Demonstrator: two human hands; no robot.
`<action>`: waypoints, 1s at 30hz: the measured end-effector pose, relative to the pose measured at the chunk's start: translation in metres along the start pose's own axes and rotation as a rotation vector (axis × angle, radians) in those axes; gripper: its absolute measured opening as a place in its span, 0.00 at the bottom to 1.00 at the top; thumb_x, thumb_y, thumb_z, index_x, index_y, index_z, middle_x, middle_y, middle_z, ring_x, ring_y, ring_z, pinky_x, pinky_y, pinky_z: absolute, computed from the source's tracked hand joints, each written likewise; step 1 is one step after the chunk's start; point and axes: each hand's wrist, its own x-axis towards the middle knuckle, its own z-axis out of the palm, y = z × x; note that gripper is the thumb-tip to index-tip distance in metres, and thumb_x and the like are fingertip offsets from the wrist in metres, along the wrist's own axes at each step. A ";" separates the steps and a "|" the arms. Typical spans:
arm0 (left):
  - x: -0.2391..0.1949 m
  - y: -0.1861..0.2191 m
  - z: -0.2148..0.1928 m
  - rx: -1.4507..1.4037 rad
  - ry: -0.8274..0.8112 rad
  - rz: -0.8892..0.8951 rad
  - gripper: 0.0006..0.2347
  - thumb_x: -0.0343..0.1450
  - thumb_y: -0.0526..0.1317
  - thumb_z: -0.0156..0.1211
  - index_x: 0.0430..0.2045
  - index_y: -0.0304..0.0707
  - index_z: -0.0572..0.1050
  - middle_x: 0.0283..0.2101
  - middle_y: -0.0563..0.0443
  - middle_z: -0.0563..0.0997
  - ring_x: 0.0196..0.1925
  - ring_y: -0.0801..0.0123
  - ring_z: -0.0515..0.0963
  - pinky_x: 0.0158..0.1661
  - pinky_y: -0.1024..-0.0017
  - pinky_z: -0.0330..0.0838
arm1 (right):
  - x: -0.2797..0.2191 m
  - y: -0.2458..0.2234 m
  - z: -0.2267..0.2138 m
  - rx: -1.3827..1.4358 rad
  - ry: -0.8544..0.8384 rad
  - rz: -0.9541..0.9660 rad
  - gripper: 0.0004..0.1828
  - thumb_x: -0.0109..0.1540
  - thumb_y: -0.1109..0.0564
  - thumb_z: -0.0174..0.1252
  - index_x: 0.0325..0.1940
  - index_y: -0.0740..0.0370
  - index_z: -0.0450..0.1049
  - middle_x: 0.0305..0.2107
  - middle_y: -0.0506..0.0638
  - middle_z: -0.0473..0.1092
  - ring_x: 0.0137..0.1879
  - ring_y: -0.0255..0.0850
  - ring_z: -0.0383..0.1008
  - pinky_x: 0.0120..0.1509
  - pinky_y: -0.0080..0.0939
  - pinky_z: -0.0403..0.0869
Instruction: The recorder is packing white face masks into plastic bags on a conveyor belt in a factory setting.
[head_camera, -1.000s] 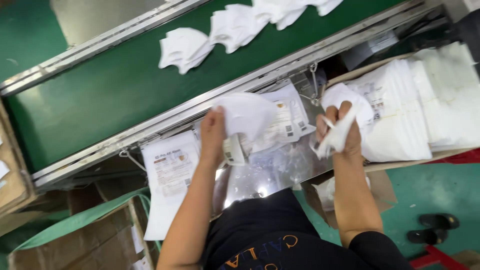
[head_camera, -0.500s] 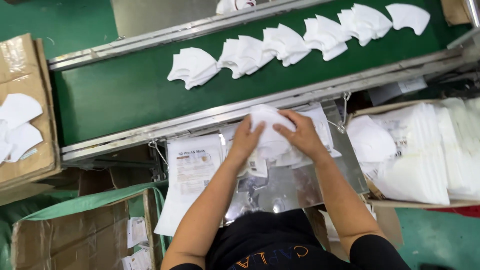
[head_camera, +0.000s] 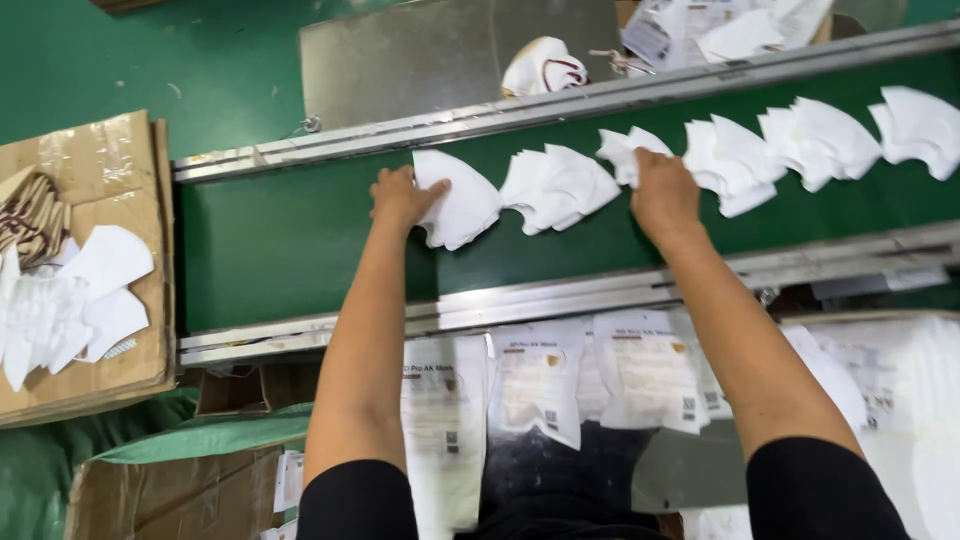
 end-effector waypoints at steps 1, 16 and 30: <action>-0.005 0.012 -0.009 0.144 0.007 -0.128 0.28 0.63 0.55 0.75 0.50 0.36 0.78 0.53 0.39 0.78 0.54 0.48 0.77 0.50 0.52 0.73 | 0.007 0.001 0.001 -0.003 -0.142 0.157 0.29 0.56 0.60 0.63 0.63 0.64 0.71 0.51 0.62 0.74 0.56 0.61 0.71 0.58 0.59 0.73; -0.016 0.023 0.022 -0.110 -0.072 -0.302 0.44 0.57 0.58 0.79 0.61 0.28 0.63 0.58 0.31 0.76 0.59 0.46 0.79 0.56 0.62 0.75 | 0.050 -0.125 -0.031 0.254 -0.351 0.302 0.24 0.65 0.48 0.61 0.62 0.62 0.73 0.54 0.64 0.74 0.60 0.59 0.73 0.65 0.55 0.72; -0.121 0.102 0.038 0.011 0.031 0.589 0.41 0.54 0.45 0.81 0.60 0.38 0.61 0.58 0.38 0.74 0.58 0.43 0.75 0.53 0.54 0.72 | 0.004 -0.115 -0.027 0.897 -0.190 -0.067 0.72 0.45 0.38 0.77 0.81 0.63 0.41 0.78 0.61 0.46 0.84 0.56 0.41 0.85 0.53 0.46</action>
